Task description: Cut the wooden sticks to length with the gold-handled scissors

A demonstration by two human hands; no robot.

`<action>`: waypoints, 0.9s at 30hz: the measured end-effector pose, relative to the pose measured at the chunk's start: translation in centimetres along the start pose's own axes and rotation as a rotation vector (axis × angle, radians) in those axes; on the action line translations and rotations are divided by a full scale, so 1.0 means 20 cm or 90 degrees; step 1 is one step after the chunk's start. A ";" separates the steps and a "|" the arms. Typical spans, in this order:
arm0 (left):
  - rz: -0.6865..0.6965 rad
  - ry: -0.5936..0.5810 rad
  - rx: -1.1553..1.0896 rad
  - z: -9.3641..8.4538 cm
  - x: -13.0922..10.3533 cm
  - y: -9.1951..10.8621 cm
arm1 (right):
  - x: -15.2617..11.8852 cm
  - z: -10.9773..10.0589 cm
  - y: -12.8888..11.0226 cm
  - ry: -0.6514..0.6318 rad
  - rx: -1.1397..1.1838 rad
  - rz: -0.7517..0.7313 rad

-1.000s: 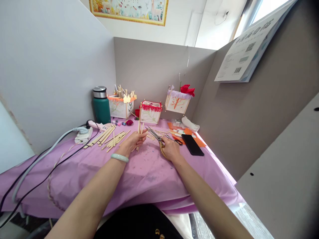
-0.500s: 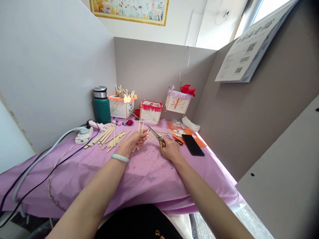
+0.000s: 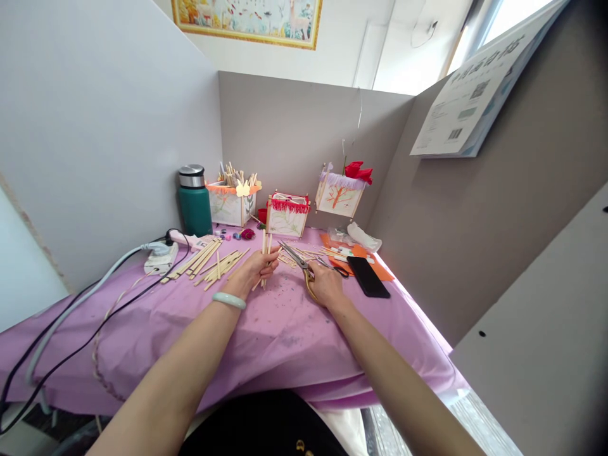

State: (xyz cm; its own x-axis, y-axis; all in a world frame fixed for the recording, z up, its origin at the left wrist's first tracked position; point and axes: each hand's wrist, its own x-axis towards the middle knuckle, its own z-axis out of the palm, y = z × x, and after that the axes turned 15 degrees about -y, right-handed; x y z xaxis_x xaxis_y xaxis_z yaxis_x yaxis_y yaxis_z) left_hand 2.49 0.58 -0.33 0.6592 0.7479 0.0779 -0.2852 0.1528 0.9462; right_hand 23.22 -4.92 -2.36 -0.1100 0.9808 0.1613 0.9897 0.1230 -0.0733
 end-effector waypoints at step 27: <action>0.032 0.008 -0.015 0.02 0.00 0.01 | 0.00 0.02 0.02 0.043 0.037 -0.010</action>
State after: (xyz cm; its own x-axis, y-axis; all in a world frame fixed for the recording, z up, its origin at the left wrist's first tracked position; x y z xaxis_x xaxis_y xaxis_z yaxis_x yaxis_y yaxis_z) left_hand 2.71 0.26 -0.06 0.6346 0.7633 0.1209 -0.3345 0.1303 0.9333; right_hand 23.59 -4.92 -2.74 -0.1169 0.9665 0.2287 0.9807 0.1487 -0.1272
